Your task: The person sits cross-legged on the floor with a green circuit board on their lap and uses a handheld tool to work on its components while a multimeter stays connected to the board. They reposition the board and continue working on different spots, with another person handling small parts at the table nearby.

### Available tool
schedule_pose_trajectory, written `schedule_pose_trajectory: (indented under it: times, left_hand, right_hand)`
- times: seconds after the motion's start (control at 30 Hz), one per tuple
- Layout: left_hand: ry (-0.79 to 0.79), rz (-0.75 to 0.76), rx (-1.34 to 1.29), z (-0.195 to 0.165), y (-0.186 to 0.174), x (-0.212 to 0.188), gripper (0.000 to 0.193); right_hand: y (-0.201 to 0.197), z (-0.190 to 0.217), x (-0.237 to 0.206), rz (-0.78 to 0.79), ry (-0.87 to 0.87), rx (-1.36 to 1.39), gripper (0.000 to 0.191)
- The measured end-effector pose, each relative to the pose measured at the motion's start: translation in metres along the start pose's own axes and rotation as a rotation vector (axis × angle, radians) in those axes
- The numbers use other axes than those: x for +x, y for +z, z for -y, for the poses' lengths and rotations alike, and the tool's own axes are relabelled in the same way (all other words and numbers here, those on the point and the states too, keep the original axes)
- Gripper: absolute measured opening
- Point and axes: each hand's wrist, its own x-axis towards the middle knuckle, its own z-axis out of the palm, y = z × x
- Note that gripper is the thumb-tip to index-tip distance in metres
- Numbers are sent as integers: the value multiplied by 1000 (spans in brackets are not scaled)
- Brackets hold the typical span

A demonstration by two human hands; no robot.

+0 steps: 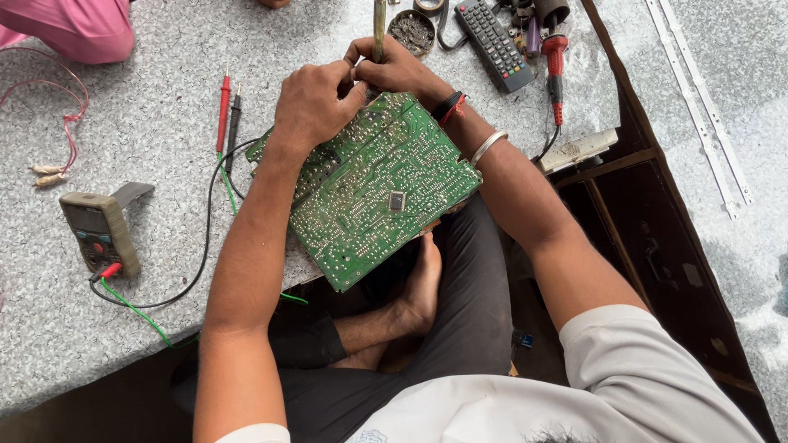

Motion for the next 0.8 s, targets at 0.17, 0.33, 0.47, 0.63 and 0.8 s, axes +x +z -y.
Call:
schedule_pose_trajectory:
  times: [0.17, 0.33, 0.47, 0.63, 0.8]
  left_hand:
    - [7, -2, -4, 0, 0, 1, 29]
    - [-4, 6, 6, 2, 1, 0, 28]
    - [7, -7, -2, 3, 3, 0, 29]
    - [-2, -4, 8, 4, 5, 0, 31]
    - [20, -24, 9, 4, 6, 1, 30]
  right_hand:
    - [0, 3, -2, -14, 22, -23, 13]
    - [1, 5, -5, 1, 3, 54, 15]
    - [1, 3, -4, -13, 28, 13, 14]
    - [0, 0, -5, -21, 19, -8, 14]
    - [-2, -2, -6, -28, 30, 0, 14]
